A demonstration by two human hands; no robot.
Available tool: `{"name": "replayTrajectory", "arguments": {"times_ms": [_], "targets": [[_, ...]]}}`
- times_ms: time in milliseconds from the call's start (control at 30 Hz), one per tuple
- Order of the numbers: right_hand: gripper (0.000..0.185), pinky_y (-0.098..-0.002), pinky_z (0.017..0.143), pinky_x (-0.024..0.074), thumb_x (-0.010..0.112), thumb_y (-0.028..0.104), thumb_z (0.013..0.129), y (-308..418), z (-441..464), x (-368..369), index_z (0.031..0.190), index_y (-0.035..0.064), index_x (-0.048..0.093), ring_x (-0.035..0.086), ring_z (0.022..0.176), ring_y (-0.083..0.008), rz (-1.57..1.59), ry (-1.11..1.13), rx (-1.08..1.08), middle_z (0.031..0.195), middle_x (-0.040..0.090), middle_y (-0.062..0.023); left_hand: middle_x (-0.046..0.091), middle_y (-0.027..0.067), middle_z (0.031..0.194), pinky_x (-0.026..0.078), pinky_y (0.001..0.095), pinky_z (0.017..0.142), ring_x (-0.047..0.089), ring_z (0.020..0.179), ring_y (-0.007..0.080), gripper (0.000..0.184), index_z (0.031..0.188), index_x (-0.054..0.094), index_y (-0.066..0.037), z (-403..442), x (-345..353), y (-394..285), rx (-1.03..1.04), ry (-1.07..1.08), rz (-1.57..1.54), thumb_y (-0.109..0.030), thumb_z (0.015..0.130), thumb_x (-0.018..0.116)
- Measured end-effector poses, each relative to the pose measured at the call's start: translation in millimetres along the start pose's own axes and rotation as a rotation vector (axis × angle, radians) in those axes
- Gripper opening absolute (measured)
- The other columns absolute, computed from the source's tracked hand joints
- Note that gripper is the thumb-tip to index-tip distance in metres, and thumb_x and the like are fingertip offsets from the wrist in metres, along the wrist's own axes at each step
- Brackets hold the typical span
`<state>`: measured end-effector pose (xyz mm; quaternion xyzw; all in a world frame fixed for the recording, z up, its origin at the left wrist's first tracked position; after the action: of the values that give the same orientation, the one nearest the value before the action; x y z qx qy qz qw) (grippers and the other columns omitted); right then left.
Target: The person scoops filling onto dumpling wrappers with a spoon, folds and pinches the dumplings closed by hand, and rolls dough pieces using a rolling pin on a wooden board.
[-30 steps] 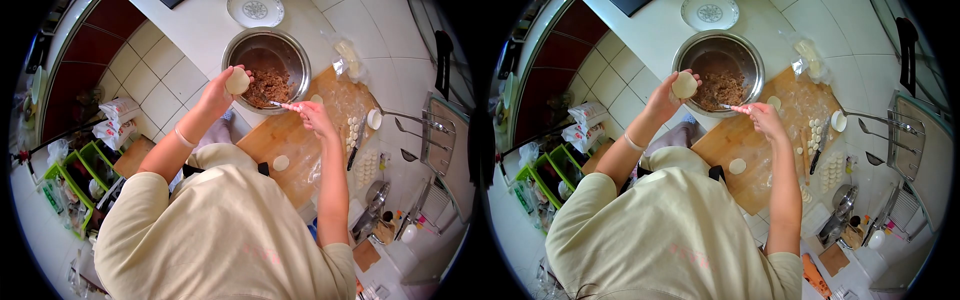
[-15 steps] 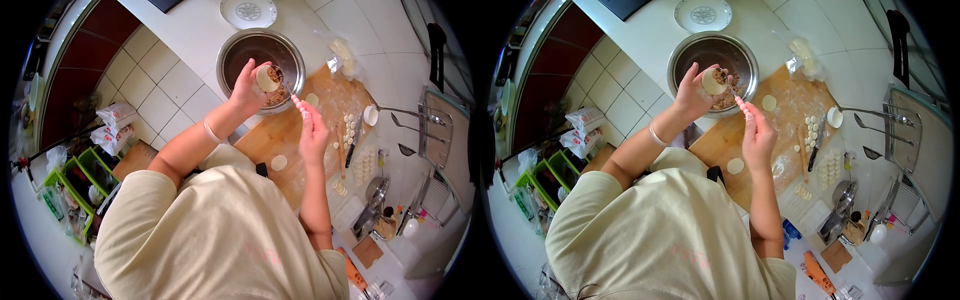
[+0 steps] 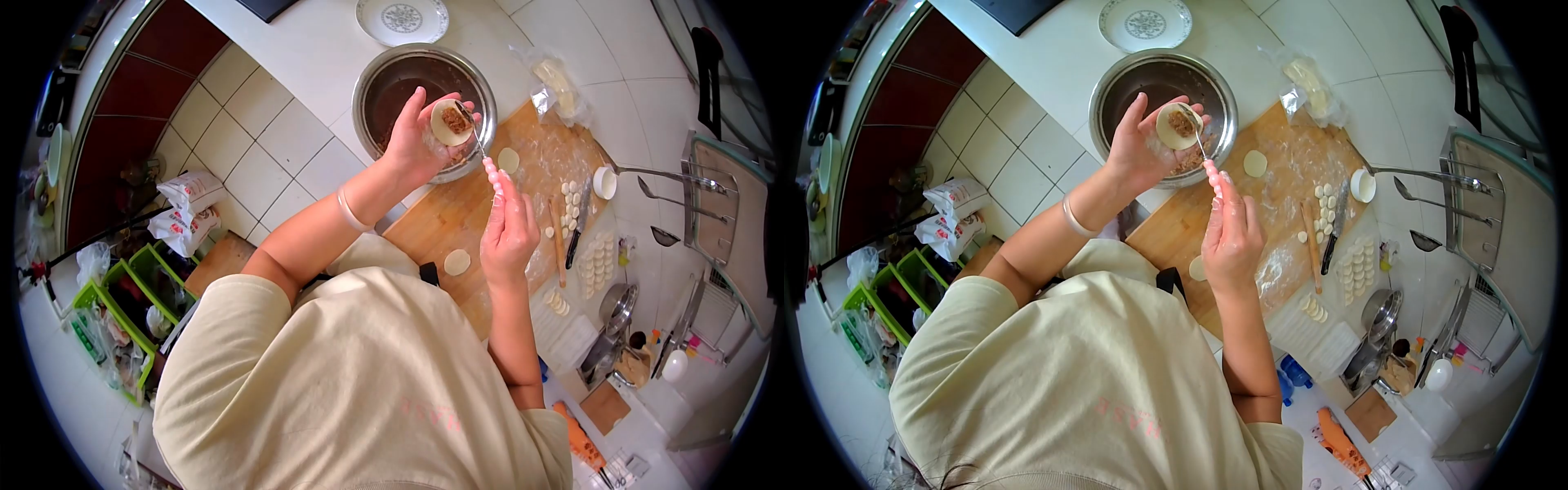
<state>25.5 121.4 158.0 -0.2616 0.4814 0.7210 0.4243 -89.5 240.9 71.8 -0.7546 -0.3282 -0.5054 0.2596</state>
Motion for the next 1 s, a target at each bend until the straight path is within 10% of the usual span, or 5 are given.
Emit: {"name": "replayTrajectory", "arguments": {"times_ms": [1000], "targets": [[0.022, -0.0306, 0.075, 0.0529, 0.052, 0.001, 0.094, -14, -6, -20, 0.114, -0.0035, 0.061, 0.066, 0.083, -0.0218, 0.198, 0.07, 0.125, 0.099, 0.069, -0.0112, 0.056, 0.015, 0.128, 0.039, 0.0462, 0.104, 0.052, 0.122, 0.0303, 0.06, 0.127, 0.052, -0.003, -11, 6, -16, -0.204, 0.015, 0.236, -0.053, 0.096, 0.04]]}}
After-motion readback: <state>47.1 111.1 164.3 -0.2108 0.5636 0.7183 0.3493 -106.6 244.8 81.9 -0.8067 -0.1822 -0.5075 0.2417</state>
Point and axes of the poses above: each hand's wrist, its own z-axis towards the middle knuckle, its own x-axis out of the palm, y = z × x, the point moved 1 cm from there along z, towards the middle knuckle
